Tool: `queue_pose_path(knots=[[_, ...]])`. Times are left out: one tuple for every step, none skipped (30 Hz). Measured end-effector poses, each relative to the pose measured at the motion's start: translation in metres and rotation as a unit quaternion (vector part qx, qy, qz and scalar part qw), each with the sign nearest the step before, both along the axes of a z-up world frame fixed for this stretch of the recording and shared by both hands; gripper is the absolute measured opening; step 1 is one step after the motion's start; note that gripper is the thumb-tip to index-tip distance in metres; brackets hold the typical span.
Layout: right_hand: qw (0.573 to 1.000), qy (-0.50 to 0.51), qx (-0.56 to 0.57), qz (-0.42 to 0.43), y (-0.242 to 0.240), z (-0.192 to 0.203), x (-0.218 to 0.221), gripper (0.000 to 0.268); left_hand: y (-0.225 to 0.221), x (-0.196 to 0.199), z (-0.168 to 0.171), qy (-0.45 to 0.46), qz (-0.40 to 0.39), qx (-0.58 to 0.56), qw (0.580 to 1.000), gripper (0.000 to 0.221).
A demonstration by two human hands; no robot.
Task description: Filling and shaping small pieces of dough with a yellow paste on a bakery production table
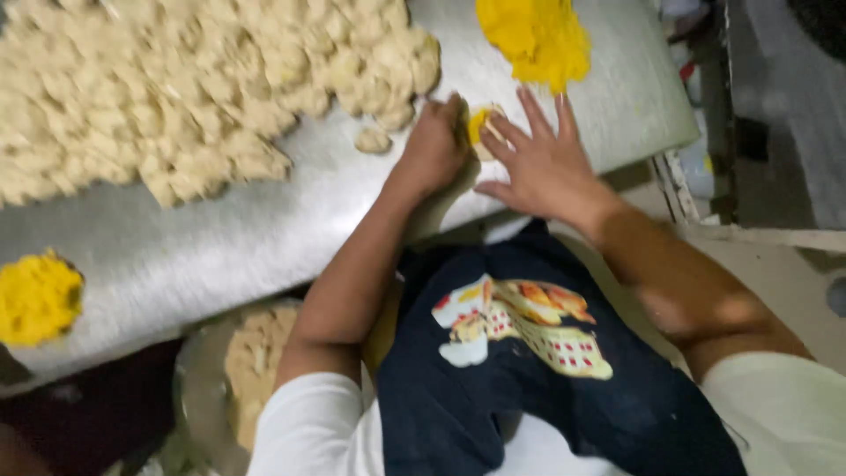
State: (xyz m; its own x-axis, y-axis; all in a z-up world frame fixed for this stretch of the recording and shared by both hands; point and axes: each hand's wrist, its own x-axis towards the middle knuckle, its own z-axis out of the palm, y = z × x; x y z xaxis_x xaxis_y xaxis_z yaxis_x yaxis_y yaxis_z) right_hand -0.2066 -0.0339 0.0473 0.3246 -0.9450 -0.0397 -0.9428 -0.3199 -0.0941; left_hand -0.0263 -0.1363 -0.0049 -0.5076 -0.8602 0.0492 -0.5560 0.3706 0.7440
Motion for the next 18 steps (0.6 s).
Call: queue_pose_path(knots=[[1.000, 0.013, -0.016, 0.018, -0.010, 0.011, -0.008, 0.062, 0.001, -0.004, 0.000, -0.039, 0.011, 0.016, 0.999, 0.032], [0.999, 0.007, -0.020, 0.026, -0.016, 0.006, -0.019, 0.062, 0.002, -0.005, -0.010, -0.045, 0.020, 0.013, 0.999, 0.032], [1.000, -0.009, -0.011, 0.020, -0.024, 0.002, -0.033, 0.051, -0.002, -0.010, -0.019, -0.062, 0.022, 0.042, 0.997, 0.031], [1.000, -0.024, -0.002, 0.015, -0.033, -0.001, -0.047, 0.041, -0.006, -0.014, -0.027, -0.079, 0.025, 0.072, 0.994, 0.032], [0.999, -0.027, -0.001, 0.026, -0.047, -0.017, -0.051, 0.041, -0.011, -0.020, -0.035, -0.081, 0.036, 0.074, 0.993, 0.032], [0.998, -0.049, 0.026, 0.022, -0.060, -0.034, -0.054, 0.046, -0.015, -0.024, -0.043, -0.093, 0.064, 0.123, 0.986, 0.041], [0.996, -0.072, 0.058, 0.018, -0.072, -0.052, -0.053, 0.064, -0.018, -0.026, -0.052, -0.106, 0.094, 0.175, 0.974, 0.050], [0.994, -0.077, 0.064, 0.030, -0.075, -0.059, -0.055, 0.064, -0.014, -0.031, -0.061, -0.109, 0.106, 0.181, 0.972, 0.050], [0.986, -0.126, 0.102, 0.031, -0.081, -0.065, -0.054, 0.046, -0.014, -0.033, -0.067, -0.084, 0.144, 0.192, 0.967, 0.043], [0.974, -0.174, 0.140, 0.032, -0.087, -0.070, -0.052, 0.028, -0.014, -0.035, -0.073, -0.058, 0.181, 0.202, 0.961, 0.036], [0.973, -0.179, 0.140, 0.040, -0.078, -0.062, -0.056, 0.028, 0.001, -0.040, -0.052, -0.063, 0.190, 0.200, 0.959, 0.036], [0.963, -0.215, 0.149, 0.060, -0.069, -0.054, -0.059, 0.042, 0.016, -0.045, -0.032, -0.066, 0.230, 0.147, 0.960, 0.025], [0.952, -0.249, 0.160, 0.078, -0.058, -0.047, -0.063, 0.059, 0.034, -0.051, -0.012, -0.070, 0.268, 0.096, 0.956, 0.015], [0.950, -0.254, 0.162, 0.085, -0.047, -0.036, -0.063, 0.059, 0.052, -0.054, -0.009, -0.075, 0.275, 0.095, 0.954, 0.015], [0.962, -0.218, 0.130, 0.104, -0.032, -0.025, -0.062, 0.066, 0.074, -0.056, -0.006, -0.031, 0.217, 0.012, 0.976, 0.021], [0.971, -0.181, 0.097, 0.123, -0.016, -0.013, -0.061, 0.072, 0.097, -0.057, -0.004, 0.012, 0.156, -0.072, 0.985, 0.032], [0.971, -0.184, 0.096, 0.120, -0.016, -0.008, -0.061, 0.072, 0.103, -0.051, 0.003, 0.010, 0.153, -0.072, 0.986, 0.032], [0.976, -0.159, 0.087, 0.120, -0.015, -0.002, -0.059, 0.059, 0.109, -0.043, 0.009, -0.084, 0.129, -0.136, 0.979, 0.031]])
